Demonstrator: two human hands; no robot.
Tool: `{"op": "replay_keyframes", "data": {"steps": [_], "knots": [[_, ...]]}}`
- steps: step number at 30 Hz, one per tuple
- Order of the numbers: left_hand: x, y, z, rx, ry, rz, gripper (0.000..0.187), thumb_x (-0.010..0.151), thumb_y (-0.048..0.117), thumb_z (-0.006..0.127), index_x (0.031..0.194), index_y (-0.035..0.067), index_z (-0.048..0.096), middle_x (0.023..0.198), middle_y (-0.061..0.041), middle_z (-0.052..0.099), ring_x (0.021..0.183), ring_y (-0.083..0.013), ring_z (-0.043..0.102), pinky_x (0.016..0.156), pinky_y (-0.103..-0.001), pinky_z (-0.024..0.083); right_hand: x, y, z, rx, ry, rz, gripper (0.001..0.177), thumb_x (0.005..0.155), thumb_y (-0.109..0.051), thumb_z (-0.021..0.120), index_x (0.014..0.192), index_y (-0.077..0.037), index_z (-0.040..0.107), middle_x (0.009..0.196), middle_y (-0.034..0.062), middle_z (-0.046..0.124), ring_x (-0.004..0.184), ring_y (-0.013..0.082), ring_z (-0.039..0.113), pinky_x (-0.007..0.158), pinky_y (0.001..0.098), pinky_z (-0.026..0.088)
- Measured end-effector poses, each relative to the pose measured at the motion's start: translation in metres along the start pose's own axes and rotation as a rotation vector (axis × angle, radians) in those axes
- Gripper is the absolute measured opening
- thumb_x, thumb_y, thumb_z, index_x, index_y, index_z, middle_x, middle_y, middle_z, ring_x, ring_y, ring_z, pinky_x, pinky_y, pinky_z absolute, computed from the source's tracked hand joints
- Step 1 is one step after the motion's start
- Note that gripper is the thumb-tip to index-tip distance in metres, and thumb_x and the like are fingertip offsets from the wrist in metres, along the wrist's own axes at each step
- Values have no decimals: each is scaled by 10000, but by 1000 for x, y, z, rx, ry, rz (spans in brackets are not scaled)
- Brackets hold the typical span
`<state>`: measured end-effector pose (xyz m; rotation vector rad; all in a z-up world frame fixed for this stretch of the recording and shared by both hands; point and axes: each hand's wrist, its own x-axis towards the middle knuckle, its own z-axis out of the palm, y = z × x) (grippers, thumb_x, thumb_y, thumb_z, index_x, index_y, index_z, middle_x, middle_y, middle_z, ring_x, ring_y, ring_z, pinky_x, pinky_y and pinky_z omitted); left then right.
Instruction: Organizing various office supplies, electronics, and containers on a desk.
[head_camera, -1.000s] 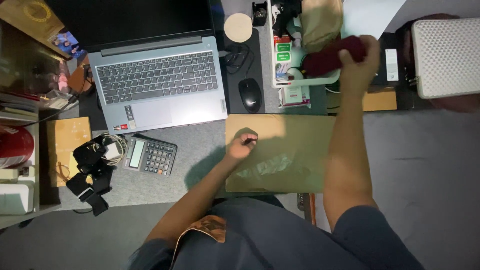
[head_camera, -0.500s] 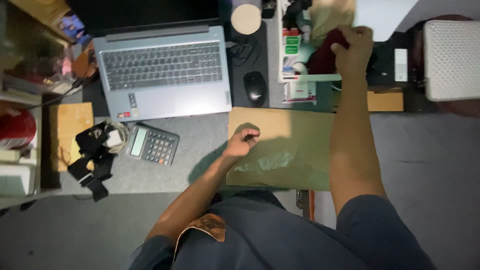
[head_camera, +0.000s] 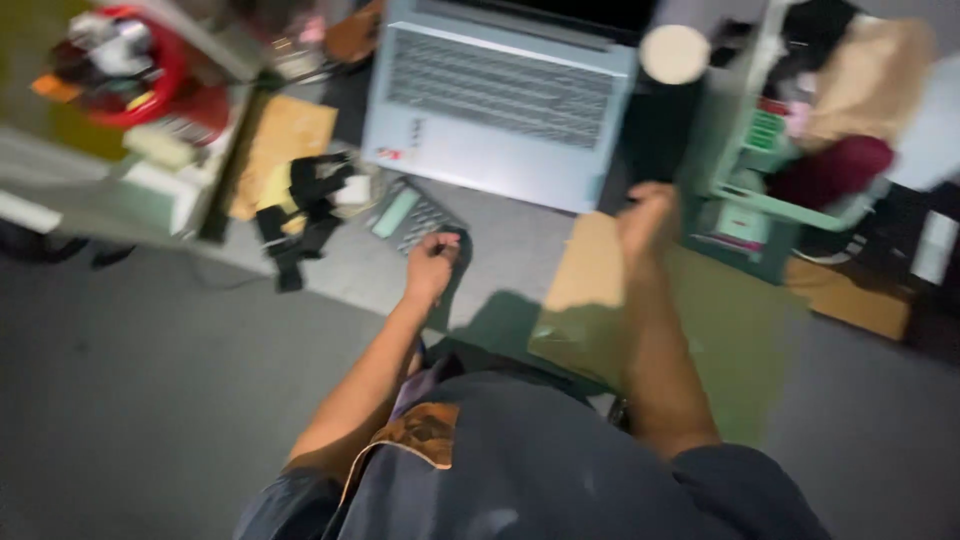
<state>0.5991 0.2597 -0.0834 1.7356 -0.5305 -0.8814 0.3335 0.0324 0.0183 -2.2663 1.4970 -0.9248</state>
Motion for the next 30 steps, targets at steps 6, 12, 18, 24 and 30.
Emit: {"op": "replay_keyframes", "data": {"steps": [6, 12, 18, 24, 30], "knots": [[2, -26, -86, -97, 175, -10, 137, 933, 53, 639, 1049, 23, 707, 858, -15, 687, 754, -112, 601, 696, -271, 503, -17, -18, 29, -304, 258, -92, 105, 839, -74, 676, 827, -84, 572, 957, 145, 594, 809, 306, 584, 685, 395, 492], [19, -15, -134, -169, 216, -107, 361, 849, -2, 672, 1200, 29, 595, 936, -47, 683, 789, -138, 629, 685, -283, 506, -76, -159, 107, 177, -427, -30, 273, 862, -224, 787, 1084, -69, 750, 1059, 142, 709, 1001, 308, 666, 909, 400, 535], [20, -5, -146, -577, -124, -502, 493, 855, 32, 647, 1337, 74, 555, 989, -87, 656, 807, -200, 595, 697, -354, 458, -107, -224, 154, -61, -310, -200, 698, 726, -310, 830, 1270, 85, 643, 1225, 249, 639, 1120, 456, 578, 944, 564, 464], [-7, 21, -136, -586, -205, -535, 585, 825, 24, 629, 1391, 122, 519, 1125, -17, 629, 934, -161, 582, 798, -389, 505, -154, -183, 167, 46, -272, 88, 229, 972, -267, 683, 1047, -62, 748, 1042, 179, 727, 1054, 377, 652, 955, 477, 517], [-40, 72, -69, -636, -451, -412, 608, 807, -26, 616, 1397, 84, 522, 1111, -36, 588, 976, -176, 613, 811, -354, 511, -169, -114, 87, 274, -153, 371, 336, 1078, -284, 502, 1018, 0, 671, 821, 209, 657, 753, 318, 612, 724, 461, 480]]}}
